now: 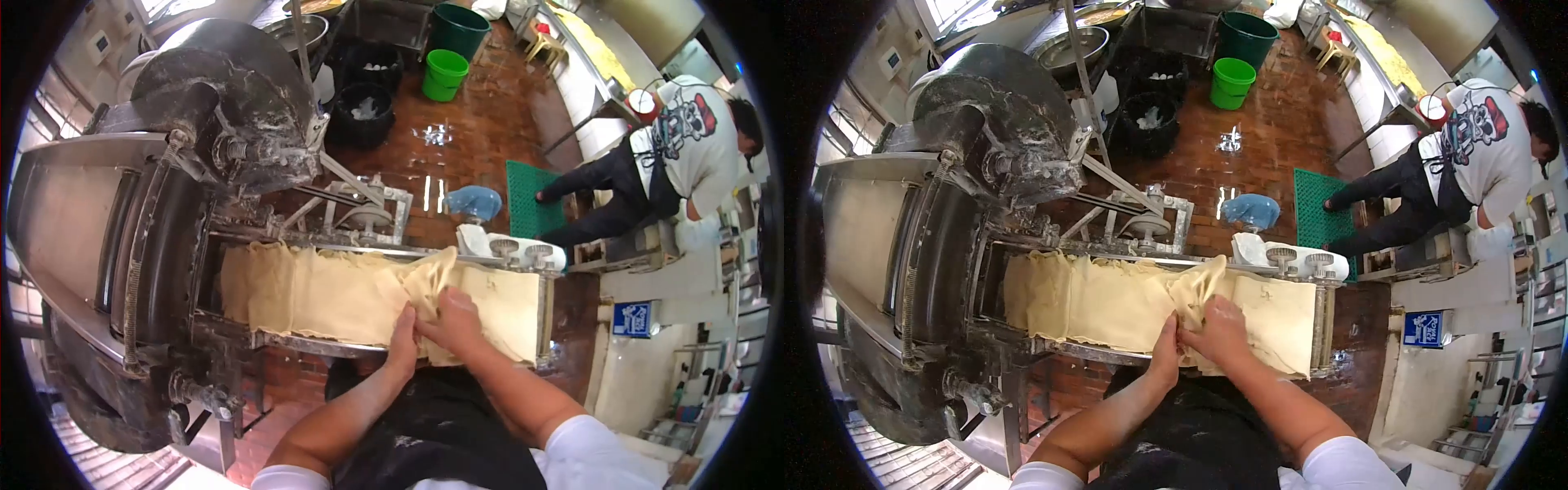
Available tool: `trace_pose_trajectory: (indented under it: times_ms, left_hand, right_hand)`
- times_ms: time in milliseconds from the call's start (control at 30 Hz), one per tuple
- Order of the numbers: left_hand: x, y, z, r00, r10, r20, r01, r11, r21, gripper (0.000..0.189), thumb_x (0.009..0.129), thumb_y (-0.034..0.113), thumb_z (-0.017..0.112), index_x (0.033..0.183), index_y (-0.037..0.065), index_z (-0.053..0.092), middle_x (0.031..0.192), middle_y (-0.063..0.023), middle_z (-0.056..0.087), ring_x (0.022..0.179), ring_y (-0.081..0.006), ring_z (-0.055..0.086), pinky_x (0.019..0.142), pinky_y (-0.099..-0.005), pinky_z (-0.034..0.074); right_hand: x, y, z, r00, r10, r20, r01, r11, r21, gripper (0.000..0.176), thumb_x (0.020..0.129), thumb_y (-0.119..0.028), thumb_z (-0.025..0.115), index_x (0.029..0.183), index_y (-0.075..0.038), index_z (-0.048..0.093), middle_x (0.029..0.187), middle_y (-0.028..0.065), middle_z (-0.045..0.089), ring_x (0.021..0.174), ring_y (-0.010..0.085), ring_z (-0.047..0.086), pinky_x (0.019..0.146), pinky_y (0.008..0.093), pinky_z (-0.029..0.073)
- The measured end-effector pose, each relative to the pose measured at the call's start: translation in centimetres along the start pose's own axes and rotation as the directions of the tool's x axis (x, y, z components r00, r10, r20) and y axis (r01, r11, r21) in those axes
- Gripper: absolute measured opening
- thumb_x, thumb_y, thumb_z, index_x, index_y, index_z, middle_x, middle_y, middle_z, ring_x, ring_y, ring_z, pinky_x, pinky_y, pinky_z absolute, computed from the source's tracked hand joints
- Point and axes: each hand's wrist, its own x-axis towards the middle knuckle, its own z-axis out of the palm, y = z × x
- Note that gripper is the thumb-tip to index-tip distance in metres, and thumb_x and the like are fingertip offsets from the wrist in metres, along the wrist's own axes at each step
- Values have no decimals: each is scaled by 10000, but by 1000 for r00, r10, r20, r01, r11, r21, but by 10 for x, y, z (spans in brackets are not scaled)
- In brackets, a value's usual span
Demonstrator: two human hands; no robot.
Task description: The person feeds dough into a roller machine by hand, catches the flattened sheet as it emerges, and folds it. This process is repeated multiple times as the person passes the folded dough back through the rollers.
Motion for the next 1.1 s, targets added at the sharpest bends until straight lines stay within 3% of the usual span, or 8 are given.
trace_pose_trajectory:
  times_ms: [233,333,433,533,733,867,1033,1100]
  left_hand:
    - [4,3,-26,994,-77,81,65,987,146,522,984,456,358,1353,96,442,1296,-34,486,1134,-152,467,897,-288,383]
    - [-6,6,-59,997,-50,58,37,977,209,583,964,497,384,1335,51,439,1278,-73,507,1116,-172,492,887,-325,405]
    - [-28,7,-103,967,-84,-239,143,960,239,701,922,586,397,1313,5,438,1240,-123,530,1100,-237,515,911,-406,410]
    - [-39,1,-122,902,-344,-261,370,927,57,814,871,695,363,1291,6,466,1212,-150,547,1087,-294,526,944,-450,393]
    - [-33,-3,-108,906,-332,263,404,863,-304,955,819,794,259,1363,23,406,1347,-174,479,1192,-324,483,1019,-478,348]
    - [-25,25,-101,959,-108,264,230,840,-492,933,821,775,306,1383,34,383,1352,-161,473,1266,-344,417,1054,-478,317]
    - [0,43,-117,984,60,-170,-157,748,-644,678,890,613,401,1356,121,428,1329,-102,509,1214,-317,485,1032,-481,375]
    - [8,42,-122,985,52,-164,-144,772,-619,625,899,566,430,1336,121,441,1323,-102,512,1207,-306,494,1011,-480,398]
  right_hand:
    - [16,-12,11,874,403,270,-472,834,284,828,662,-477,754,1203,22,375,1181,261,545,1023,400,583,834,447,479]
    - [22,-1,43,907,387,167,-419,867,270,808,670,-428,758,1224,3,357,1100,243,590,956,390,614,826,429,487]
    - [16,-2,32,910,387,146,-411,809,421,749,667,-389,765,1200,-7,404,1008,239,620,916,401,625,823,425,495]
    - [18,11,50,930,363,55,-312,704,638,614,697,-258,766,1171,-15,461,941,193,647,905,339,641,797,398,508]
    - [-9,-19,-13,942,272,196,-255,204,945,443,756,4,656,1172,-9,505,1035,113,632,930,220,624,795,346,517]
    - [-15,-18,-27,938,257,233,-276,146,950,468,763,14,633,1210,-10,497,1058,123,626,933,237,628,821,356,518]
    - [-18,-1,-37,929,225,294,-306,17,952,473,781,-2,640,1225,-1,475,1082,137,608,932,254,630,793,378,541]
    - [-20,9,-38,929,224,293,-301,-2,954,482,780,-3,638,1233,4,473,1089,143,606,938,263,630,797,385,542]
